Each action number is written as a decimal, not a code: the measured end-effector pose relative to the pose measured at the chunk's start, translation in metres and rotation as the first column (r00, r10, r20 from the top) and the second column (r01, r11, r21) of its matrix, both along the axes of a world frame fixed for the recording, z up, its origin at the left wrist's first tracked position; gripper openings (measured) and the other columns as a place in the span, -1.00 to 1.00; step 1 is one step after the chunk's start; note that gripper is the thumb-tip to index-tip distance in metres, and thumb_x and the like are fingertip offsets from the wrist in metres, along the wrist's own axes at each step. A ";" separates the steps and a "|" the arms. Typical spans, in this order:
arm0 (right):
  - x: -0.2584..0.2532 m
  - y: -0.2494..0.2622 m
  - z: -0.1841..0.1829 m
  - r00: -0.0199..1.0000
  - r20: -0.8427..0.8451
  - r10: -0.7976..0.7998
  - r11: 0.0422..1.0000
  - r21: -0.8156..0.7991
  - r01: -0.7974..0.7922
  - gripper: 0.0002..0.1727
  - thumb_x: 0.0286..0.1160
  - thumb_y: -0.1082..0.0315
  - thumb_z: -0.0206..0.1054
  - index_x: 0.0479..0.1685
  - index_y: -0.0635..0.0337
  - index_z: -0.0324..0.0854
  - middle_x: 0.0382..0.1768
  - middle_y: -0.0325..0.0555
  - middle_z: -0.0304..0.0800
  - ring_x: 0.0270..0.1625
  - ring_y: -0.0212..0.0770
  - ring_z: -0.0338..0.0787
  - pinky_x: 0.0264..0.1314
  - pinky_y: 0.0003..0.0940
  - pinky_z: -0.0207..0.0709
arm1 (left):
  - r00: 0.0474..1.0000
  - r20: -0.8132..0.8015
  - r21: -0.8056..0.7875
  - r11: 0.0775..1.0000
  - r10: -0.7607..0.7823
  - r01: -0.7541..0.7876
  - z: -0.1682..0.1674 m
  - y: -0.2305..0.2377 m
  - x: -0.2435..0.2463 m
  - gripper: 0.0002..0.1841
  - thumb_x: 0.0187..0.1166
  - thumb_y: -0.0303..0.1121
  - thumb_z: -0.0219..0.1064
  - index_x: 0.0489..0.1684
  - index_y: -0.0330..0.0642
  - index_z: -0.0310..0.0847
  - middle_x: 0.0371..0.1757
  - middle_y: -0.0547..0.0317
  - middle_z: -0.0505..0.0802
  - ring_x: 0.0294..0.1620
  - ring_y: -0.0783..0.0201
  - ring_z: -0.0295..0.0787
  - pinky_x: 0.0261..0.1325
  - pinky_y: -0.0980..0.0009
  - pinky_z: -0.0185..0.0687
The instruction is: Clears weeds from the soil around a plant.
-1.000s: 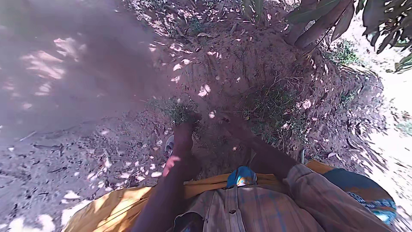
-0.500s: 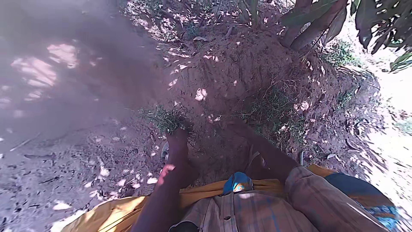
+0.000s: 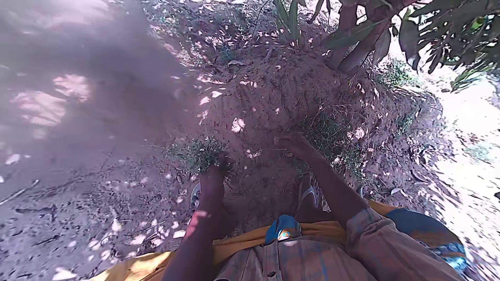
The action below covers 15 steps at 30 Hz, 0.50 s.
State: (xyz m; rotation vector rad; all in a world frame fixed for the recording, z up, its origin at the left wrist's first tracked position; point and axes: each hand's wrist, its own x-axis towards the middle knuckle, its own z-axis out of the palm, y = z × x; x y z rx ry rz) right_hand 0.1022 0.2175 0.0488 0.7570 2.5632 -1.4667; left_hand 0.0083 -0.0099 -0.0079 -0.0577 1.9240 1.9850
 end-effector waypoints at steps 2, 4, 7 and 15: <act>-0.001 -0.013 0.009 0.995 0.002 0.096 0.994 0.051 -0.096 -0.65 0.81 0.30 0.14 -0.16 0.45 0.70 -0.26 0.09 0.71 -0.17 -0.16 0.62 -0.01 -0.23 0.48 | 0.999 0.020 0.028 0.999 -0.047 0.047 0.004 0.001 0.000 -0.67 0.89 -0.36 -0.07 0.05 -0.34 0.62 -0.43 0.31 0.83 -0.43 0.48 0.76 -0.25 0.55 0.67; 0.000 -0.028 0.009 0.966 -0.066 0.251 0.963 0.117 -0.242 -0.66 0.79 0.34 0.14 0.11 0.41 0.76 0.04 0.14 0.84 0.12 -0.10 0.76 0.29 -0.17 0.52 | 0.993 0.059 0.037 0.994 -0.106 0.104 0.007 0.002 0.002 -0.62 0.91 -0.34 -0.13 0.10 -0.40 0.61 -0.34 0.20 0.87 -0.32 0.38 0.83 -0.12 0.44 0.73; -0.005 -0.049 -0.013 0.872 -0.093 0.480 0.858 0.257 -0.445 -0.58 0.81 0.25 0.06 0.32 0.28 0.73 0.40 0.12 0.73 0.47 0.03 0.68 0.54 0.03 0.42 | 0.977 0.160 0.108 0.987 -0.138 0.122 0.008 0.003 0.002 -0.62 0.90 -0.40 -0.13 0.10 -0.45 0.62 -0.25 0.10 0.89 -0.24 0.33 0.86 -0.08 0.43 0.75; -0.003 -0.089 -0.041 0.791 0.021 0.611 0.753 0.293 -0.589 -0.53 0.78 0.25 -0.01 0.44 0.26 0.64 0.54 0.19 0.58 0.62 0.18 0.50 0.71 0.11 0.17 | 0.986 0.164 0.084 0.996 -0.028 0.015 0.001 -0.004 -0.002 -0.81 0.76 -0.56 0.06 0.15 -0.46 0.50 -0.17 0.11 0.78 -0.21 0.37 0.76 -0.04 0.43 0.73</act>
